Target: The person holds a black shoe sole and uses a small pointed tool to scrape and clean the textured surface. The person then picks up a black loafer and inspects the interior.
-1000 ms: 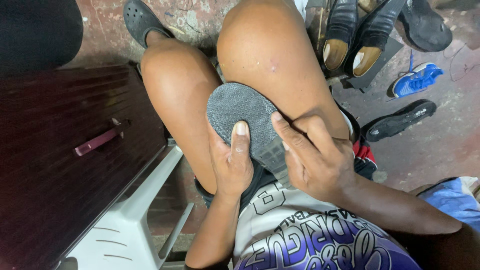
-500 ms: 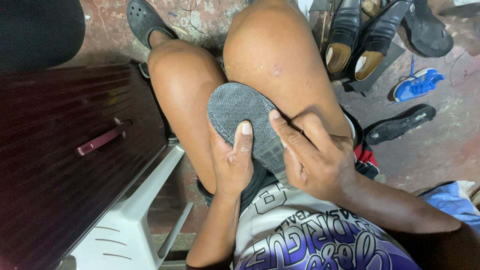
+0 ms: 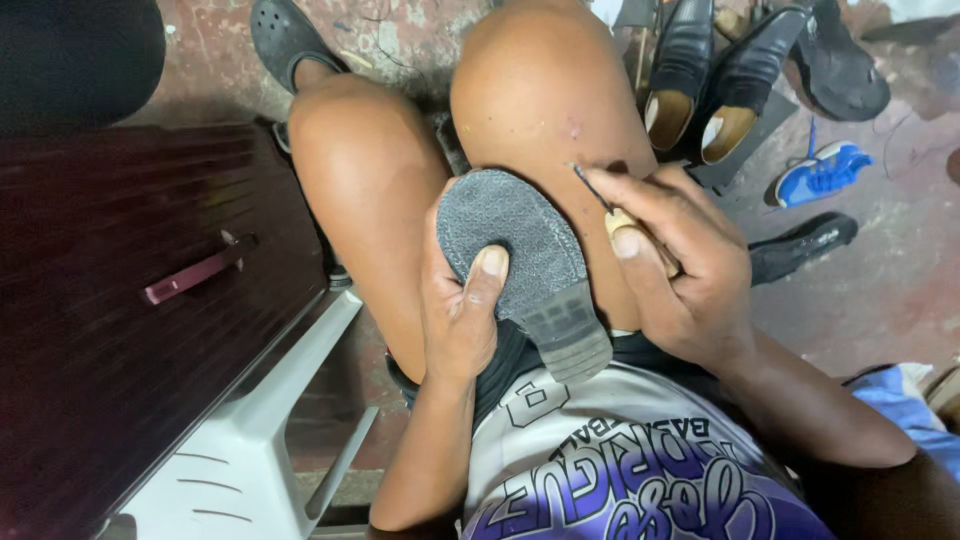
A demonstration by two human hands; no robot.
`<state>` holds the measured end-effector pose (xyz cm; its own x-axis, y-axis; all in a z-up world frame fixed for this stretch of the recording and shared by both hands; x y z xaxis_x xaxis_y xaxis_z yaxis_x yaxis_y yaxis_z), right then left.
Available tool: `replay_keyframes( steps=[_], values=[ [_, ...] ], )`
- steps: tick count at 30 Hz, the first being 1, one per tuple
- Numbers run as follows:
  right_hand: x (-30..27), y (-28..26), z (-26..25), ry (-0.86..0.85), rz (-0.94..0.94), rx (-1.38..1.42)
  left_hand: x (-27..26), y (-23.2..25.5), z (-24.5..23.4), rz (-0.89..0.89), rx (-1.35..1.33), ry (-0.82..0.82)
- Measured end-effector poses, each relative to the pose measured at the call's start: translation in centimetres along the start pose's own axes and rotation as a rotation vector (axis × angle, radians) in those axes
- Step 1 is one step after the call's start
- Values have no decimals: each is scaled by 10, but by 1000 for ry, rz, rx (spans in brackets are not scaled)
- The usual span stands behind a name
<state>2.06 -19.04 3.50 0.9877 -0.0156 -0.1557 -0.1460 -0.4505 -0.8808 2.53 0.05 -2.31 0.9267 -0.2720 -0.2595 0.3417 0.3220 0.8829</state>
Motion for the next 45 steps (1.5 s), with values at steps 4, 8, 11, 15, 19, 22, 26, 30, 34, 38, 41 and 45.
replay_keyframes(
  steps=[4, 8, 11, 15, 19, 22, 26, 30, 34, 38, 41, 45],
  values=[
    [-19, -6, -1, -22, -183, -81, -2, 3, 3, -6, 34, 24],
    [-31, -7, 4, -33, -242, -189, -5, 2, 6, -9, 59, 66],
    [-38, -8, 6, -22, -269, -258, -7, 3, 8, -3, 103, 82],
    [-42, -11, 9, -37, -267, -350, -6, 5, 10, 20, 129, 99],
    [-44, -17, 12, -9, -278, -393, -7, 6, 10, 28, 193, 109],
    [-40, -19, 17, -7, -286, -427, -6, 7, 8, 38, 257, 109],
    [-30, -22, 23, -3, -288, -448, -3, 6, 6, 30, 229, 110],
    [-25, -23, 25, -11, -282, -462, -1, 4, 3, 24, 246, 134],
    [-19, -26, 27, -11, -286, -459, 1, 7, -3, 37, 380, 153],
    [-7, -30, 30, 11, -329, -452, 1, 6, -5, 22, 387, 143],
    [4, -29, 30, -30, -326, -408, -3, 2, 0, -35, 215, 117],
    [10, -19, 16, -46, -215, 4, 1, 7, 4, 40, 179, 58]
  ],
)
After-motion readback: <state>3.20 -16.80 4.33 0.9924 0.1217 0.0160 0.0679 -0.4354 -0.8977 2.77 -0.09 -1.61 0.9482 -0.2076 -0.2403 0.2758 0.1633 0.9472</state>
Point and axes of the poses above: each hand's wrist, its own x-axis towards the middle knuckle, its own z-axis out of the palm, y = z × x, the point moved 4 cm from there along x, towards the middle knuckle, and after that the axes turned 6 degrees about -y, right-handed, at the moved point
